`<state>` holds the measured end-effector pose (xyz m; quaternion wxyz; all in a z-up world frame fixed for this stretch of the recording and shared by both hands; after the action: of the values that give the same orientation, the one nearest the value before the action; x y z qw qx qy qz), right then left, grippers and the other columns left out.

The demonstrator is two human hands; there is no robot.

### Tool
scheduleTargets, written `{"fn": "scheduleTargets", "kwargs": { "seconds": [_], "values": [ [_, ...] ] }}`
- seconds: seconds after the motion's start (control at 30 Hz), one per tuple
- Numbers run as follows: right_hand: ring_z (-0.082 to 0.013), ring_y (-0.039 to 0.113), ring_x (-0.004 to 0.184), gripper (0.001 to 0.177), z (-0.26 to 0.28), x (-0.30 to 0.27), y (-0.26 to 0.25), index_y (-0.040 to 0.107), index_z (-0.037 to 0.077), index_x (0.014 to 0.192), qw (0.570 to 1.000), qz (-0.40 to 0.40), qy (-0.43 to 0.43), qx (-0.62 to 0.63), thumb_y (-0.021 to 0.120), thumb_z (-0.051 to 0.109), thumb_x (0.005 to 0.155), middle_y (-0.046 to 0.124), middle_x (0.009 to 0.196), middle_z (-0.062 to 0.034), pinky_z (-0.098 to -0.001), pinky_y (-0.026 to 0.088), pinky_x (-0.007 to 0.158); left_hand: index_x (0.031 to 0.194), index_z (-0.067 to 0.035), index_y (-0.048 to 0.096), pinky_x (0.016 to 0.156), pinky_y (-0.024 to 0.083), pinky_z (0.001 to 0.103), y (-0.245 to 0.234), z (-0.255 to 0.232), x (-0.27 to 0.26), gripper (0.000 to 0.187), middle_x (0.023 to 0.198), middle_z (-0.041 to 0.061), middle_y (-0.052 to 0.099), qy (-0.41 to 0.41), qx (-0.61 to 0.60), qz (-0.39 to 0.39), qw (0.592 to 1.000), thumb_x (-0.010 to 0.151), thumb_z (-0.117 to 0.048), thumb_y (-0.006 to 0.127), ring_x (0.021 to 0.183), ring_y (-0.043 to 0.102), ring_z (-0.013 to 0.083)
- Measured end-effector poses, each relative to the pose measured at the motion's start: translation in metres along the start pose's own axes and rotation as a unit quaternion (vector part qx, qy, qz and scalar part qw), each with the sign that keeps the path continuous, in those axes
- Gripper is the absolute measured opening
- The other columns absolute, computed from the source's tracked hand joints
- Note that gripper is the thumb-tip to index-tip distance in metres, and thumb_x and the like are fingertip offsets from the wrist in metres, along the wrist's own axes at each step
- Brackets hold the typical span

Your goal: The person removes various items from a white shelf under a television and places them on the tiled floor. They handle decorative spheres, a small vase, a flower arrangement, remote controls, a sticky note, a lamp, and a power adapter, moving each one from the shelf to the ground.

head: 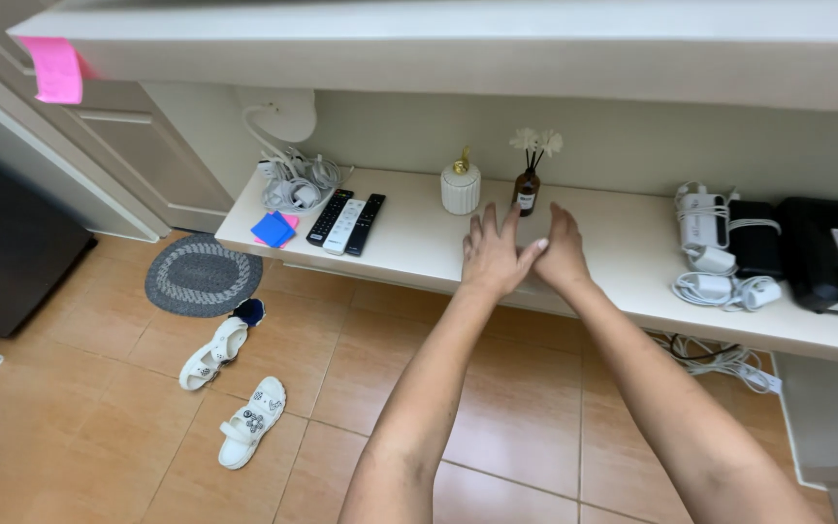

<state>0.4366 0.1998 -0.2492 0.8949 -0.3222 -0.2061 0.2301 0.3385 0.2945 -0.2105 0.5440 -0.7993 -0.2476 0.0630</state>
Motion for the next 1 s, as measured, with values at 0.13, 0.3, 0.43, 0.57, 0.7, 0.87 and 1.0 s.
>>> {"fn": "scheduleTargets", "kwargs": {
  "seconds": [0.13, 0.3, 0.43, 0.57, 0.7, 0.87, 1.0],
  "values": [
    [-0.0465, 0.036, 0.143, 0.105, -0.018, 0.039, 0.014, 0.022, -0.002, 0.155, 0.996, -0.01, 0.066, 0.064, 0.086, 0.032, 0.079, 0.029, 0.157, -0.0316, -0.0465, 0.037, 0.117, 0.158, -0.013, 0.032, 0.119, 0.034, 0.057, 0.033, 0.019, 0.042, 0.083, 0.162, 0.028, 0.026, 0.035, -0.046, -0.066, 0.996, 0.094, -0.061, 0.056, 0.148, 0.031, 0.0491],
    [-0.0431, 0.042, 0.143, 0.084, -0.044, 0.078, 0.042, 0.02, -0.002, 0.159, 0.994, -0.045, 0.005, 0.102, 0.069, 0.016, 0.094, 0.035, 0.155, -0.0314, -0.0457, 0.039, 0.118, 0.156, -0.007, 0.033, 0.113, 0.04, 0.051, 0.053, 0.027, 0.08, 0.077, 0.158, 0.028, 0.032, 0.039, -0.102, -0.087, 0.99, 0.095, -0.045, 0.06, 0.143, 0.037, 0.047],
    [-0.0406, 0.041, 0.145, 0.066, -0.064, 0.109, 0.068, 0.02, -0.001, 0.161, 0.989, -0.067, -0.029, 0.128, 0.052, 0.01, 0.103, 0.035, 0.159, -0.0292, -0.0459, 0.038, 0.118, 0.153, -0.002, 0.035, 0.11, 0.044, 0.048, 0.061, 0.032, 0.094, 0.074, 0.153, 0.029, 0.039, 0.056, -0.132, -0.122, 0.982, 0.097, -0.042, 0.059, 0.137, 0.046, 0.0459],
    [-0.0344, 0.055, 0.13, 0.057, -0.058, 0.118, 0.073, 0.023, 0.004, 0.16, 0.977, -0.089, -0.059, 0.183, 0.046, 0.014, 0.108, 0.05, 0.146, -0.0246, -0.0407, 0.05, 0.105, 0.149, -0.002, 0.043, 0.101, 0.052, 0.047, 0.064, 0.035, 0.093, 0.066, 0.141, 0.027, 0.051, 0.056, -0.136, -0.151, 0.978, 0.097, -0.041, 0.058, 0.123, 0.059, 0.0439],
    [-0.0271, 0.07, 0.102, 0.057, -0.043, 0.109, 0.066, 0.029, 0.01, 0.155, 0.978, -0.08, -0.054, 0.183, 0.051, 0.015, 0.103, 0.071, 0.119, -0.0157, -0.0386, 0.055, 0.088, 0.149, -0.003, 0.045, 0.099, 0.053, 0.048, 0.074, 0.04, 0.095, 0.063, 0.138, 0.026, 0.055, 0.066, -0.152, -0.162, 0.973, 0.099, -0.039, 0.056, 0.118, 0.063, 0.0435],
    [-0.0289, 0.072, 0.104, 0.041, -0.055, 0.115, 0.068, 0.044, 0.01, 0.144, 0.978, -0.086, -0.103, 0.157, 0.053, 0.016, 0.104, 0.073, 0.116, -0.0153, -0.0394, 0.056, 0.088, 0.149, -0.003, 0.043, 0.097, 0.053, 0.047, 0.069, 0.032, 0.093, 0.064, 0.138, 0.027, 0.053, 0.062, -0.15, -0.157, 0.974, 0.098, -0.039, 0.058, 0.117, 0.061, 0.0432],
    [-0.0311, 0.072, 0.109, 0.035, -0.052, 0.11, 0.065, 0.049, 0.009, 0.141, 0.978, -0.057, -0.114, 0.168, 0.05, 0.013, 0.106, 0.072, 0.12, -0.0165, -0.0397, 0.055, 0.092, 0.151, -0.001, 0.041, 0.1, 0.054, 0.044, 0.077, 0.036, 0.096, 0.066, 0.138, 0.027, 0.052, 0.071, -0.212, -0.179, 0.958, 0.097, -0.035, 0.06, 0.117, 0.064, 0.0408]
  ]
}}
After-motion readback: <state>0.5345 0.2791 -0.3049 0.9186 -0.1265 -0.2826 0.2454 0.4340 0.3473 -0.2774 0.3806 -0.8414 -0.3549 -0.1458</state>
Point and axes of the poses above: each hand's wrist, its own x-axis towards the middle knuckle, its own y-axis out of the palm, z = x × y, the point moved 4 cm from there along x, towards the middle knuckle
